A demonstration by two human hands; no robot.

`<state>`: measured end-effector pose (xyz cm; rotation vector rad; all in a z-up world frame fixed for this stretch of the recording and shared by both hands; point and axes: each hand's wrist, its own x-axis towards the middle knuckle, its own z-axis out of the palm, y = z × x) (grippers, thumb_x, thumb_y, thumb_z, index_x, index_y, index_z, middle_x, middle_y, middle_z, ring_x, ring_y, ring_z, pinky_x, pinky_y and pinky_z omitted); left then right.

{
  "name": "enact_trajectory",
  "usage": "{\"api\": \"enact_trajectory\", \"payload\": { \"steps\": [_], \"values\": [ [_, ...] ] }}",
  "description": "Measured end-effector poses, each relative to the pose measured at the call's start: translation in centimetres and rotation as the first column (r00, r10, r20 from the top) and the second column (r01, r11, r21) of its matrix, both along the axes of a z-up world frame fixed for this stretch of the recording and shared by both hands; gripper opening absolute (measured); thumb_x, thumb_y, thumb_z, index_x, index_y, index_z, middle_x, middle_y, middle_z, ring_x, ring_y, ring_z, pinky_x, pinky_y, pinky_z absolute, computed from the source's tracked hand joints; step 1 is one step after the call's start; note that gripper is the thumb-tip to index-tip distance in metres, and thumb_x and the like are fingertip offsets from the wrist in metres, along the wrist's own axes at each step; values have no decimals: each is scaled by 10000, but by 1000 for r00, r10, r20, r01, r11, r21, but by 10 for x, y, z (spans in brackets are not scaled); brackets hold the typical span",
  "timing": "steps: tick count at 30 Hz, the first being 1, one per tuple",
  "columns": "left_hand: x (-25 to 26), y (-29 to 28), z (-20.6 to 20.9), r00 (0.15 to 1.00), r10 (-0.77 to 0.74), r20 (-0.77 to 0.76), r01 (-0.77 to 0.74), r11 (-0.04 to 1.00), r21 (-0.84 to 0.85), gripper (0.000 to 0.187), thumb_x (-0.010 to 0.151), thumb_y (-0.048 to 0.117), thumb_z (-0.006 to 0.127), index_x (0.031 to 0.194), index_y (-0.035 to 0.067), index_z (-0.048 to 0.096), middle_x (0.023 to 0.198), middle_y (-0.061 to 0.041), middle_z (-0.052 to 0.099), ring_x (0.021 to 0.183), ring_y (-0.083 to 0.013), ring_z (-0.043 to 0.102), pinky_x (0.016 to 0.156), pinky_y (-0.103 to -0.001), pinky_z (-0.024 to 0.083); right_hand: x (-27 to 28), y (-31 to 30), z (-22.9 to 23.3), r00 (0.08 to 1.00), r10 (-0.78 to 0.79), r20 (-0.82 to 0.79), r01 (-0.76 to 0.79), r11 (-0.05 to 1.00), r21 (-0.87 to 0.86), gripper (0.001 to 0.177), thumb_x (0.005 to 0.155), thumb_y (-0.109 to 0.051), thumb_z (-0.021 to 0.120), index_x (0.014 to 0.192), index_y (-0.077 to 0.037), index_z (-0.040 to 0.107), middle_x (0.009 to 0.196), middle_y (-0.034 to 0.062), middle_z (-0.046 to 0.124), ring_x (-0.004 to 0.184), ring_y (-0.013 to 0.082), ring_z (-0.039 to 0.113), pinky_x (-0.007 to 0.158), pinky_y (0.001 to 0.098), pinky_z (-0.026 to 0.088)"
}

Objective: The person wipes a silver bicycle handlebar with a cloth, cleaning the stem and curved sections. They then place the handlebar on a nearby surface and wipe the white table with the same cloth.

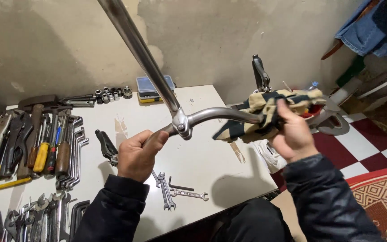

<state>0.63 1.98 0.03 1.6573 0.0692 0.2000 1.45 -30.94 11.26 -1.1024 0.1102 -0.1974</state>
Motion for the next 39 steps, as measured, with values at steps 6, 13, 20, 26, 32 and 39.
{"api": "enact_trajectory", "payload": {
  "steps": [6,13,20,26,32,39],
  "values": [
    [-11,-4,20,999,-34,-26,33,999,-28,450,815,475,825,596,122,654,484,-38,407,580,-132,442,622,-266,433,38,-20,-29,984,4,-179,18,992,124,283,937,-70,654,1171,87,622,1064,190,728,967,293,756,932,468,597],
    [-4,-8,10,999,-50,-12,48,992,-115,454,858,442,801,602,118,612,517,3,414,613,-111,415,605,-237,380,7,33,4,985,-145,-98,170,929,330,323,802,-105,684,1105,5,674,1045,160,748,934,282,768,899,447,617],
    [-11,-9,14,999,-43,-24,43,999,10,410,763,418,899,614,107,679,485,-52,431,562,-136,470,600,-246,423,63,-6,-54,931,-285,-226,270,958,-95,451,738,65,747,1147,174,592,920,264,683,805,383,735,727,579,591],
    [-7,-20,7,999,2,35,-3,1000,21,425,753,449,901,604,116,684,450,-62,416,511,-139,461,568,-253,426,65,8,-50,948,-257,-188,296,930,220,367,834,-64,700,1161,97,653,1103,266,717,961,373,754,869,517,618],
    [-14,-29,6,995,56,84,-49,996,-74,420,748,462,897,597,130,688,441,-49,426,523,-106,438,552,-249,419,56,41,-41,967,-207,-147,254,782,569,267,918,-118,651,1134,37,623,1041,172,717,903,308,739,858,454,627],
    [-15,-34,9,997,45,57,-44,999,-25,462,761,522,876,608,133,680,448,-70,410,505,-142,456,565,-270,440,22,117,-8,982,-140,-126,189,745,640,253,900,-186,687,1107,-51,634,1023,104,723,888,236,733,859,393,629]
  ]
}}
